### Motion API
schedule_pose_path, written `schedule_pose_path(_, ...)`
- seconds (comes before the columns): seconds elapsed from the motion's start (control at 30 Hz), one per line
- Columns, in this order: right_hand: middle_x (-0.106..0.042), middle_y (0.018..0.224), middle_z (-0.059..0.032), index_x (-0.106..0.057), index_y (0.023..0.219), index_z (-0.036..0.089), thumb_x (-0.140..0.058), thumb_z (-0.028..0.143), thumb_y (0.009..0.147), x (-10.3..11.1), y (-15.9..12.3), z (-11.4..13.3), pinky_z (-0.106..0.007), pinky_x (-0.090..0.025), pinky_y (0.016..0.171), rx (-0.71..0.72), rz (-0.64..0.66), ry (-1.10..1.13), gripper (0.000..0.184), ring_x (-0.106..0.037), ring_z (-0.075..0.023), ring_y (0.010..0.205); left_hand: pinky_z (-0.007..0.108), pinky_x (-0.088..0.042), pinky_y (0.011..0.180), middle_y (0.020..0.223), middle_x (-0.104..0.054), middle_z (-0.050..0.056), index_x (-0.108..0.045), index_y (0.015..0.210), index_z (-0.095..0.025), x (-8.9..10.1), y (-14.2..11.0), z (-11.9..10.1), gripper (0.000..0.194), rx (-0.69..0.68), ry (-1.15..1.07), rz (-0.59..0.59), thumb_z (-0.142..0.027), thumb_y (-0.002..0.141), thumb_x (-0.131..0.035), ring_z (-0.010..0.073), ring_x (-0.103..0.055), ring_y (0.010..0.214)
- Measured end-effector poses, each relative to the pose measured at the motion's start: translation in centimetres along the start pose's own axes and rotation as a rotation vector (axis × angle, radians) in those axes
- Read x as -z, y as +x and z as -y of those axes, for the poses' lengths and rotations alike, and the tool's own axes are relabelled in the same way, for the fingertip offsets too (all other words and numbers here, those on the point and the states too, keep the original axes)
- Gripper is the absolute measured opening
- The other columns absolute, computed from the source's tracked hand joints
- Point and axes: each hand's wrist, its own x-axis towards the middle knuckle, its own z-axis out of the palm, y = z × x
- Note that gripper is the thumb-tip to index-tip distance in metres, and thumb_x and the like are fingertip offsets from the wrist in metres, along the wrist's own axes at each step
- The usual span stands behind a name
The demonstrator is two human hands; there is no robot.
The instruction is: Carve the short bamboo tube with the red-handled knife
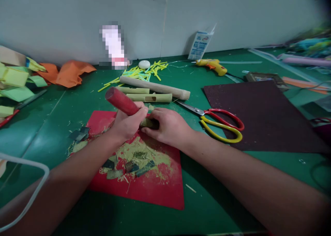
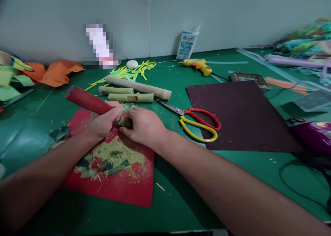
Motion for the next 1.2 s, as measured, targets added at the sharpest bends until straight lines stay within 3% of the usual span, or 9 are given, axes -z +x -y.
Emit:
schedule_pose_path(0.23, -0.054, 0.076, -0.0016, -0.057, 0.075, 0.018, -0.070, 0.040, 0.078, 0.21, 0.12, 0.00, -0.029, -0.024, 0.059, 0.002, 0.009, -0.047, 0.026, -0.038, -0.0125, 0.065, 0.028, -0.032, 0.055, 0.055, -0.035, -0.003, -0.033, 0.050, -0.020, 0.03, 0.22, -0.45, 0.028, -0.062, -0.125, -0.082, -0.023, 0.073, -0.050, 0.0113, -0.034, 0.056)
schedule_pose_path(0.67, -0.065, 0.090, -0.0068, -0.065, 0.088, 0.016, -0.067, 0.042, 0.081, 0.34, 0.01, 0.32, -0.030, -0.029, 0.063, 0.001, 0.028, -0.139, 0.027, -0.051, -0.0169, 0.075, 0.028, -0.033, 0.058, 0.060, -0.038, -0.004, -0.039, 0.058, -0.020, -0.09, 0.26, -0.20, 0.028, 0.022, 0.098, 0.036, -0.033, 0.080, -0.051, 0.0121, -0.038, 0.061)
schedule_pose_path(1.03, -0.064, 0.088, -0.0087, -0.066, 0.084, 0.014, -0.060, 0.038, 0.088, 0.17, -0.04, -0.02, -0.030, -0.033, 0.066, 0.011, 0.024, -0.074, 0.025, -0.051, -0.0169, 0.075, 0.030, -0.036, 0.063, 0.064, -0.047, -0.003, -0.047, 0.064, -0.020, 0.06, 0.14, -0.54, 0.026, 0.017, 0.262, 0.097, -0.036, 0.085, -0.049, 0.0143, -0.046, 0.067)
schedule_pose_path(1.2, -0.061, 0.086, -0.0075, -0.065, 0.083, 0.014, -0.061, 0.036, 0.087, 0.08, -0.03, 0.07, -0.030, -0.033, 0.067, 0.028, 0.020, -0.055, 0.023, -0.049, -0.0165, 0.075, 0.030, -0.034, 0.061, 0.061, -0.045, -0.003, -0.046, 0.061, -0.020, -0.08, 0.33, 0.10, 0.030, 0.020, 0.226, 0.079, -0.039, 0.084, -0.049, 0.0146, -0.045, 0.065)
